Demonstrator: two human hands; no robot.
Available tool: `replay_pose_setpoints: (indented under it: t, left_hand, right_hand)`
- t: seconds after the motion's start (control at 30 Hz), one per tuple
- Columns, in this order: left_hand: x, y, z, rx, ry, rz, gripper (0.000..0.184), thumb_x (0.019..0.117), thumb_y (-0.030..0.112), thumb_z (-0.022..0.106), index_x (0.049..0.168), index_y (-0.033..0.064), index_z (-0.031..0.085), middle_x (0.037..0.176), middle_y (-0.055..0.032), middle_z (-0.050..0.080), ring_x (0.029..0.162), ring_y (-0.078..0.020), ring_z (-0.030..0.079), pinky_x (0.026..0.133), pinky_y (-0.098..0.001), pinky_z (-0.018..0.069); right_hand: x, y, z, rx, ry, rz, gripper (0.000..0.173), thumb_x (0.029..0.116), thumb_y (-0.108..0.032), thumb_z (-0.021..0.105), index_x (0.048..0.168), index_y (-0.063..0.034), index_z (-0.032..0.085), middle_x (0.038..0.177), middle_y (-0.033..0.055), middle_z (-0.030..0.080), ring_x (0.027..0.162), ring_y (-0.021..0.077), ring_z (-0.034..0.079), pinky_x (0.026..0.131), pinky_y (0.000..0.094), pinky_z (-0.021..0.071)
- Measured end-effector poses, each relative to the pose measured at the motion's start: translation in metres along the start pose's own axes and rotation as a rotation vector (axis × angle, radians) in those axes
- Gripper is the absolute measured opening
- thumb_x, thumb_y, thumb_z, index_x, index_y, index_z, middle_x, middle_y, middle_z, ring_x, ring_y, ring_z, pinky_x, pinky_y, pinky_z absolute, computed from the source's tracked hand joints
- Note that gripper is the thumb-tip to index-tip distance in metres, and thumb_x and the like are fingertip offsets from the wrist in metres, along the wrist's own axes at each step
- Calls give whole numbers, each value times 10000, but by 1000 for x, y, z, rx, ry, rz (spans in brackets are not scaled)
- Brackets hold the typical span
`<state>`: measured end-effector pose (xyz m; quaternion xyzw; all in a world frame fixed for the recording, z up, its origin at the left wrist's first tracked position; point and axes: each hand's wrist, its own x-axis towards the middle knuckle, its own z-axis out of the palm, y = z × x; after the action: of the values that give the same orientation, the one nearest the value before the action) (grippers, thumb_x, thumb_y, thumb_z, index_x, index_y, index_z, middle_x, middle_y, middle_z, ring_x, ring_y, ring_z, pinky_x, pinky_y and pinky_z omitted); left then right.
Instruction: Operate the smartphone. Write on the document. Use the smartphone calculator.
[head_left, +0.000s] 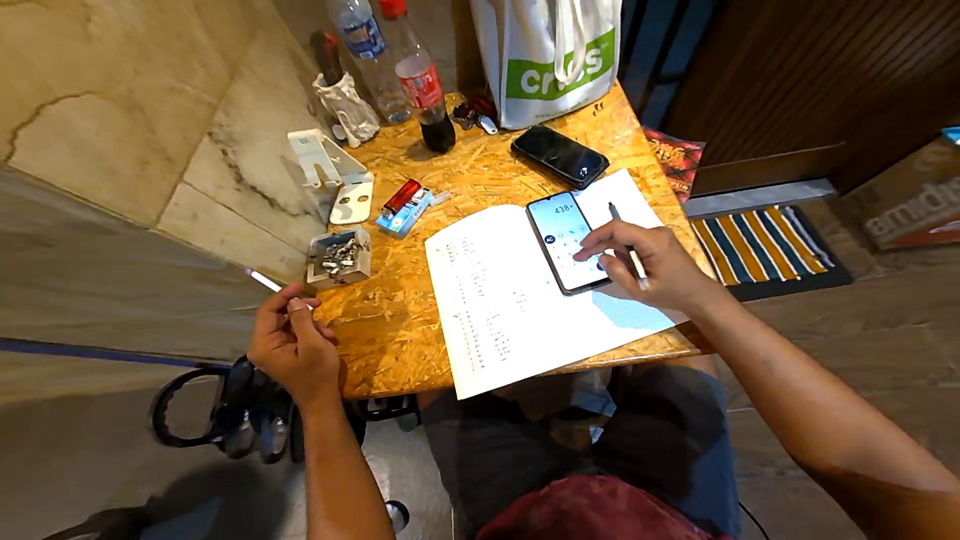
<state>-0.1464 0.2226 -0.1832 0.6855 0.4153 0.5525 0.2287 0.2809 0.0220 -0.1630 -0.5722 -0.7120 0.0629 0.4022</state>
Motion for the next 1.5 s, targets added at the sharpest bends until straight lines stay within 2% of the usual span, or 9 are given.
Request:
replay_pose_setpoints:
  t: [0.1, 0.33, 0.63, 0.73, 0.83, 1.0, 1.13, 1.4, 1.5]
  left_hand:
    - [0, 2, 1, 8, 4, -13, 285, 1085, 165, 458, 1279, 23, 611, 982, -4, 679, 576, -24, 574, 482, -186, 491]
    - [1, 2, 1, 1, 10, 22, 275, 1075, 144, 467, 1252, 6, 626, 951, -10, 684, 563, -23, 568, 475, -184, 486]
    - [-1, 3, 1, 4, 2, 2, 266, 1075, 154, 483, 1245, 18, 635, 951, 0, 688, 562, -21, 566, 474, -181, 484]
    - [-1, 2, 1, -11, -9, 13, 277, 1072, 156, 485, 1256, 1, 623, 963, -9, 685, 581, -17, 569, 496, -180, 487]
    - [-1, 5, 2, -28, -3, 8, 268, 1069, 156, 498, 1252, 5, 621, 949, 3, 680, 579, -9, 571, 499, -174, 494]
    - [-1, 3, 1, 4, -9, -4, 273, 1075, 172, 493, 1256, 14, 623, 945, 0, 681, 573, -15, 566, 488, -183, 488]
    - [0, 3, 2, 6, -18, 5, 266, 1075, 163, 491, 1250, 16, 629, 937, 8, 685, 569, -9, 564, 486, -175, 485]
    - [0, -1, 2, 14, -10, 9, 266, 1076, 172, 496, 1245, 24, 638, 932, 5, 688, 570, -16, 571, 485, -179, 486]
    - [0, -4, 1, 16, -12, 23, 267, 1076, 174, 496, 1243, 24, 641, 937, -5, 693, 564, -26, 572, 480, -189, 488]
  right_hand:
    - [1, -2, 6, -37, -83, -27, 299, 939, -161, 529, 1196, -116, 676, 1081, -35, 758, 805, 66, 701, 666, 323, 594]
    - [1, -4, 8, -82, -104, -38, 312, 945, -161, 521, 1214, -130, 675, 1093, -41, 759, 833, 67, 709, 677, 322, 592]
    - [-3, 2, -11, -95, 87, 84, 230, 889, -132, 546, 1038, -89, 716, 850, -15, 744, 670, 70, 654, 580, 308, 543]
    - [-2, -2, -12, -21, 151, 24, 226, 897, -103, 526, 1030, -55, 702, 876, 4, 740, 644, 29, 608, 562, 227, 513]
    - [-2, 0, -11, 3, 158, 19, 250, 896, -95, 515, 1066, -49, 692, 903, 3, 747, 647, 16, 601, 561, 207, 502]
    - [-2, -1, -4, -6, 102, -1, 282, 896, -117, 514, 1119, -61, 679, 930, -7, 749, 599, 24, 550, 514, 231, 458]
    - [0, -2, 2, -15, 32, -13, 312, 886, -129, 534, 1161, -84, 674, 1023, -8, 751, 651, 54, 589, 549, 273, 500]
    - [1, -5, 6, -21, -24, -25, 327, 883, -122, 533, 1182, -103, 664, 1052, -30, 746, 671, 46, 600, 560, 272, 511]
    - [1, -5, 8, -67, -92, -33, 328, 895, -137, 531, 1191, -121, 674, 1070, -35, 750, 753, 67, 676, 618, 317, 569]
